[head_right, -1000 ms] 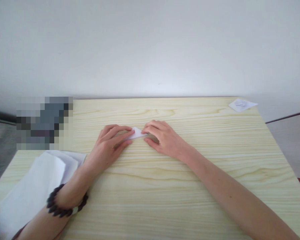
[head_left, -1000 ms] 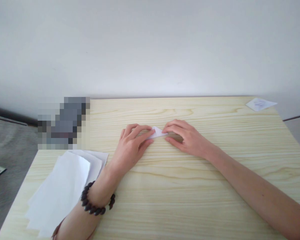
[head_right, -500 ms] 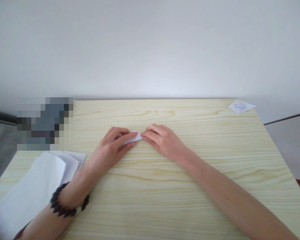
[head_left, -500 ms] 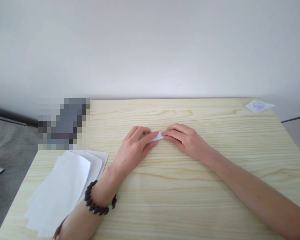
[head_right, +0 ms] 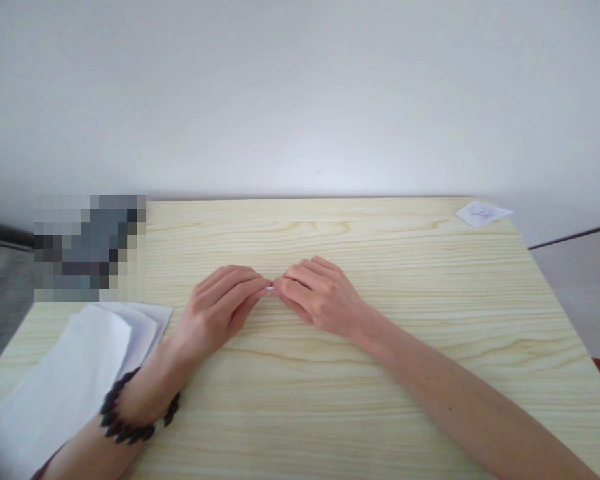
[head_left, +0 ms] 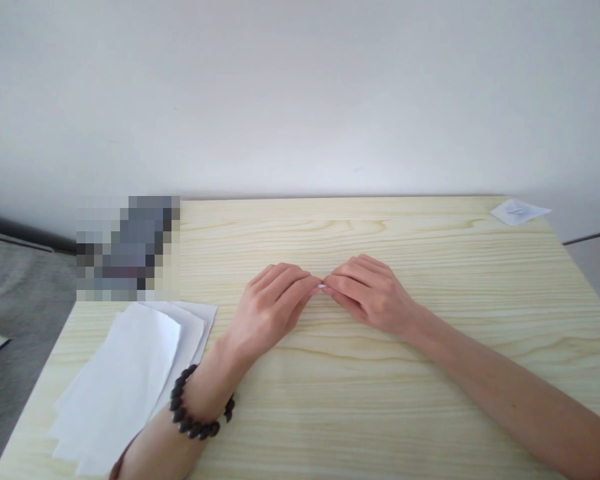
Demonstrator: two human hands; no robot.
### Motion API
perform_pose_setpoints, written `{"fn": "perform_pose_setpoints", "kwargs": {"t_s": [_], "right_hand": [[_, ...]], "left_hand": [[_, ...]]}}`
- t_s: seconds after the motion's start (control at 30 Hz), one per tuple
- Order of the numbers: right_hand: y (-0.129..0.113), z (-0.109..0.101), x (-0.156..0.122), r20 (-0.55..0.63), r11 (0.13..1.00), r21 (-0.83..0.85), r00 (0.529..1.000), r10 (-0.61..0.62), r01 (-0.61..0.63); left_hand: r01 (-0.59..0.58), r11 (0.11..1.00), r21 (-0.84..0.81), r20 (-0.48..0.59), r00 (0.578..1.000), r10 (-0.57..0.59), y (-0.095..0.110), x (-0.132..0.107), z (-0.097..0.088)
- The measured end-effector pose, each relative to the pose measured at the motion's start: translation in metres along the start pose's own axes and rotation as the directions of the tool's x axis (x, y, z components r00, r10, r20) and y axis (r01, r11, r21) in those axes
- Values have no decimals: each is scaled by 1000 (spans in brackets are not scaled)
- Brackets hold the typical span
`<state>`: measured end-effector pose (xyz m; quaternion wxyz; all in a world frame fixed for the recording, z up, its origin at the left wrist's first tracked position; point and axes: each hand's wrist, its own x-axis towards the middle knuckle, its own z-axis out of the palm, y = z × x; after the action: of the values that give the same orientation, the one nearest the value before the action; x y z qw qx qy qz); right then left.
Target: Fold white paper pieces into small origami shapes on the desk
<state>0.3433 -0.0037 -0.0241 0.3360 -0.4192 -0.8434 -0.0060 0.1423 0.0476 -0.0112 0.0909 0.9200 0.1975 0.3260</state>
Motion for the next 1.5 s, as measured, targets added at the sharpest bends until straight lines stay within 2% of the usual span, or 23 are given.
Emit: {"fn": "perform_pose_setpoints", "kwargs": {"t_s": [0.13,0.23,0.3,0.4,0.47,0.53,0.63,0.77,0.9,1.07,1.23,1.33,1.5], "right_hand": [[-1,1,-2,16,991,128,1000,25,-27],[-1,1,0,-3,961,260,995,101,-97],[0,0,2,26,914,357,980,195,-191],[3,-4,4,113,806,466,928,354,-364],[5,-6,5,165,729,517,887,431,-450],[6,-7,6,199,687,541,867,456,-485],[5,-6,6,194,724,521,888,417,-453],[2,-3,5,147,851,410,944,294,-328],[2,-3,4,110,908,347,972,209,-235],[5,-3,4,105,913,342,975,198,-222],[7,-1,4,149,895,407,980,130,-181],[7,-1,3,162,875,451,980,115,-177],[5,-7,4,232,825,495,956,178,-273]], "left_hand": [[40,996,-83,25,999,-39,3,1,0],[187,960,-208,61,982,-178,3,1,1],[364,879,-308,103,931,-349,2,0,1],[563,681,-468,199,818,-539,0,1,0],[604,606,-517,267,787,-557,-1,2,-1],[622,603,-500,313,779,-543,-1,2,-1],[655,620,-433,353,756,-552,-1,-1,-1],[697,569,-437,388,716,-580,-1,-4,0],[703,524,-482,431,710,-556,-2,-4,0],[725,504,-469,473,689,-550,-3,-1,-2],[658,530,-535,448,752,-483,-2,2,-7],[666,503,-550,442,744,-502,-2,2,-6],[660,487,-572,438,748,-499,-4,1,-6]]}}
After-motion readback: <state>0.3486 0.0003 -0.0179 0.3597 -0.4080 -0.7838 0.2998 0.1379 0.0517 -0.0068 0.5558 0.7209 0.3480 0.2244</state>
